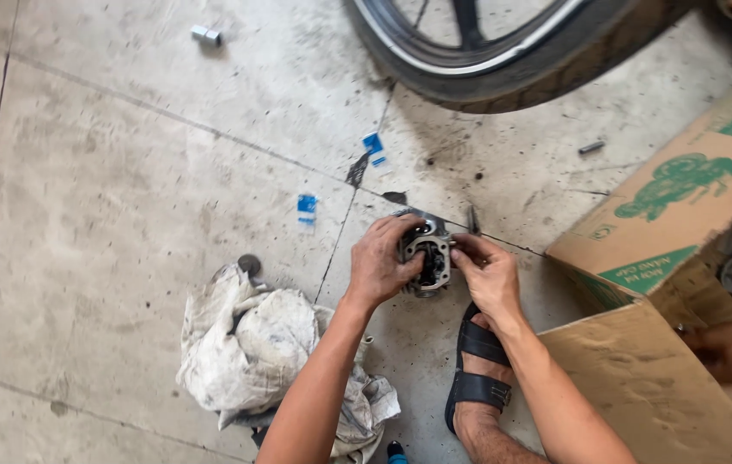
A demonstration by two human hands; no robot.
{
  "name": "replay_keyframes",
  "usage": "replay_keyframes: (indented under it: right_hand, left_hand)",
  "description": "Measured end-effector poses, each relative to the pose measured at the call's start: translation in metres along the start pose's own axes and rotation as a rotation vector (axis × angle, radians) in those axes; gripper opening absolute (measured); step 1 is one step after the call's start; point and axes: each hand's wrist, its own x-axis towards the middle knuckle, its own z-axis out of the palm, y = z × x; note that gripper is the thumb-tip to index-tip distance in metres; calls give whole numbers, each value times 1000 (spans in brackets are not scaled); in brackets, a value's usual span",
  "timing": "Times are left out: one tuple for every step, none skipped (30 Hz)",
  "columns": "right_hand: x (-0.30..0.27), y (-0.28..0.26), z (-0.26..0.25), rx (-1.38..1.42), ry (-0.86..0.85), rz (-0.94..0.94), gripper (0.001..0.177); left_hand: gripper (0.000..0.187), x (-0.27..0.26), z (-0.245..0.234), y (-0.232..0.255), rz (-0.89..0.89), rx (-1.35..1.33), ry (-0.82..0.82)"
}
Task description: The person sits on the floor and assembles small metal components into a motorcycle engine cylinder head. They wipe the part with a cloth, then repeatedly pick up pins and other small pieces from a cardboard box and insert them into the cylinder head, adjusting the assembly by hand.
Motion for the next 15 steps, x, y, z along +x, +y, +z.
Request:
replay_keyframes:
  right_hand:
    - [5,2,-3,-77,-38,-21,27]
    - [9,5,-6,-154,-79,-39,22]
    - [12,8,-9,-145,-60,-38,22]
    - [17,11,-11,-191,-92,-103,19]
    - [21,13,-12,-238,-124,-168,16]
    - [22,12,-14,-230,-111,-169,16]
    - [24,11,-15,-319,-147,-252,13]
    - [25,10,-16,-411,-190,-333,13]
    - [25,6,-16,-406,-183,-333,13]
    - [25,3,-15,-447,-213,-321,16]
    - [25,0,-15,-488,-243,-309,22]
    - [30,17,-14,-482,-237,-307,22]
    - [36,33,-13,-513,-269,-225,33]
    - [40,50,-12,-541,-301,-142,46]
    - [45,63,-8,-534,-296,-139,46]
  left_hand:
    - [54,1,-1,2,0,-6,-5]
    - [54,1,-2,3,-5,-11,-10]
    - [54,1,-2,3,10,-9,-24]
    - [53,1,-2,4,-3,-10,-23]
    - [51,2,-3,4,-15,-12,-22]
    - [51,3,-3,6,-4,-8,-31]
    - [50,4,-3,8,-11,-6,-30]
    - [50,3,-4,10,-24,-5,-25]
    - [50,3,-3,9,-19,-1,-30]
    - [49,3,-3,9,-26,-6,-28]
    - [49,3,-2,8,-34,-11,-26]
    - [49,3,-2,9,-30,-7,-32]
    - [49,3,-2,10,-22,-2,-24]
    - [48,3,-2,11,-14,3,-16]
    - [48,2,-2,10,-10,9,-23]
